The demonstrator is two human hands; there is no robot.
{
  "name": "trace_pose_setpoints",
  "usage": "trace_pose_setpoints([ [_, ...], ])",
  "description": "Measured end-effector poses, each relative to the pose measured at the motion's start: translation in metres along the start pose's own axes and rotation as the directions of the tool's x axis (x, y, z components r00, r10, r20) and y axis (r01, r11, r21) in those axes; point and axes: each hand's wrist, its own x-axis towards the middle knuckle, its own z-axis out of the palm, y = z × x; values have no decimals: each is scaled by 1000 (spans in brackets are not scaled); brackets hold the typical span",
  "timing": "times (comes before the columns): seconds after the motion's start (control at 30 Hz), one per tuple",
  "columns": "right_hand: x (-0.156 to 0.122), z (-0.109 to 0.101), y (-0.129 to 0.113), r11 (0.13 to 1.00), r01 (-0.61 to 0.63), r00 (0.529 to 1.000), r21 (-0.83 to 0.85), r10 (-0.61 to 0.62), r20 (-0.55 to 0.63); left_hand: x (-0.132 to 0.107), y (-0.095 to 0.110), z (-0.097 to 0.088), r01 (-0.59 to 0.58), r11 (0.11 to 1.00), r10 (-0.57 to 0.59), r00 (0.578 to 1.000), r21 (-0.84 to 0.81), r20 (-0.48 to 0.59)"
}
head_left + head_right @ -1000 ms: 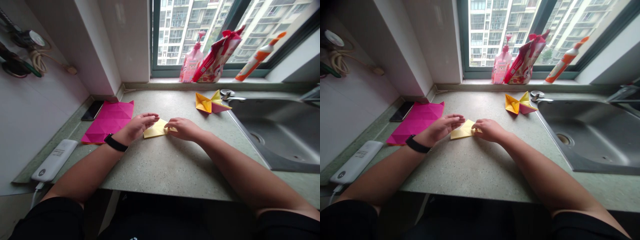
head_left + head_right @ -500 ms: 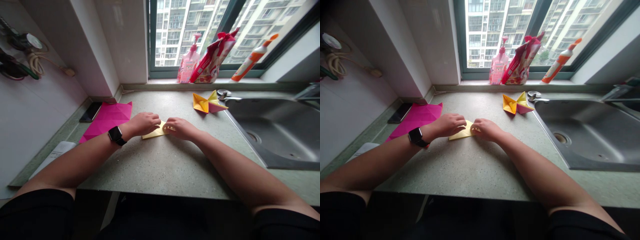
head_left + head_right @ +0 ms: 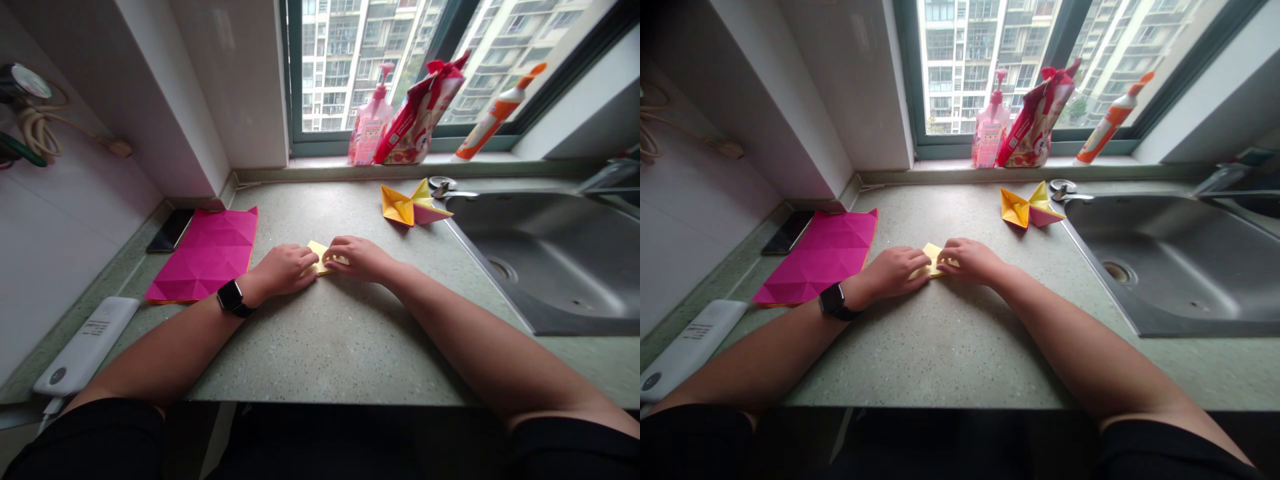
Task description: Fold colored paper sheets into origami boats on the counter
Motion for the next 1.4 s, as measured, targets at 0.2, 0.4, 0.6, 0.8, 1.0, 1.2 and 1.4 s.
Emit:
trace_pose_setpoints([
  [0.2, -3, -1, 3, 994, 76, 997, -81, -76, 3, -2, 6, -3, 30, 998, -29, 999, 63, -16],
  [0.4, -2, 0, 2, 993, 22, 999, -115, -26, -37, -3, 8, -3, 122, 987, -116, 991, 103, -60],
  [0.6, -2, -2, -3, 980, 49, 991, -194, -73, -116, -1, 15, -8, 176, 976, -168, 983, 125, -72],
  [0.8, -4, -4, -5, 973, 31, 973, -227, -81, -215, -1, 16, -10, 249, 959, -236, 966, 134, -107],
  [1.0, -4, -2, -6, 993, -76, 930, -94, 36, -366, -4, 9, -11, 271, 951, -244, 954, 149, -174],
  [1.2, 1, -2, 3, 861, -264, 788, 434, 452, -418, -4, 7, -12, 384, 919, -350, 899, 90, -264],
  [1.4, 10, 10, -5, 461, -294, 783, 837, 619, -66, -3, 8, -6, 344, 924, -379, 877, -167, -295],
])
